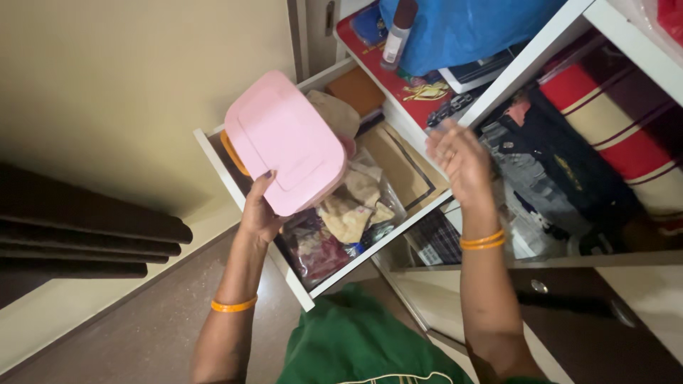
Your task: The person opens a drawer and rearranges various items including plastic containers, a cloth, and a small bottle. They open a pink container, inspect its contents, and place items back inside before closing the drawer.
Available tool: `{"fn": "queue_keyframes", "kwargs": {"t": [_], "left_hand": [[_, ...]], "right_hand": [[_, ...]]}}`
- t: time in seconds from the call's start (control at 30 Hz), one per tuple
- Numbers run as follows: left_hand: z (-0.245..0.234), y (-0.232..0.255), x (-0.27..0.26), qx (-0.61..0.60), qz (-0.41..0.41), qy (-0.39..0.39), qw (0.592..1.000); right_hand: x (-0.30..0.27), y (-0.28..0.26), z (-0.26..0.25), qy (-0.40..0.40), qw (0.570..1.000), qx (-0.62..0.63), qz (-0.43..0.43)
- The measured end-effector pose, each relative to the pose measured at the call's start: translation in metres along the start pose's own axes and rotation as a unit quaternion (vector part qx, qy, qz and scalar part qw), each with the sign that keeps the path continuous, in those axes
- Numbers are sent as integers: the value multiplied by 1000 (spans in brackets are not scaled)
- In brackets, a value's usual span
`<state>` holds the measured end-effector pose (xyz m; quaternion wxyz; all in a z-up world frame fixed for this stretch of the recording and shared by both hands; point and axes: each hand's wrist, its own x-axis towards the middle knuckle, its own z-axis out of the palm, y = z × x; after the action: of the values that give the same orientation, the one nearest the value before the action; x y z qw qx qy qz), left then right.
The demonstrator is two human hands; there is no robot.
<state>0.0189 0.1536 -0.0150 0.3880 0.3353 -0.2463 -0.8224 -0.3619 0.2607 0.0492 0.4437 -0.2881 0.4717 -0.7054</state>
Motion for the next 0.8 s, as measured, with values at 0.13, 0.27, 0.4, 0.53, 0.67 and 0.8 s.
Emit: {"fn": "queue_keyframes", "kwargs": {"t": [0.13,0.27,0.4,0.53,0.67,0.8], "left_hand": [[6,-24,18,88,-30,83,992],[26,-58,33,106,-41,88,990],[65,-79,34,159,-17,36,987],[80,-92,40,192,61,-20,979],[65,-99,57,317,55,-11,947],[54,-92,65,419,202,-53,884]], "right_hand": [[-27,33,9,-3,996,-37,80],[-46,61,48,-35,989,-24,142],[-50,84,62,-46,991,42,120],[-47,108,46,-6,991,78,106],[-49,88,32,91,981,138,100],[-66,42,25,62,977,169,110]]}}
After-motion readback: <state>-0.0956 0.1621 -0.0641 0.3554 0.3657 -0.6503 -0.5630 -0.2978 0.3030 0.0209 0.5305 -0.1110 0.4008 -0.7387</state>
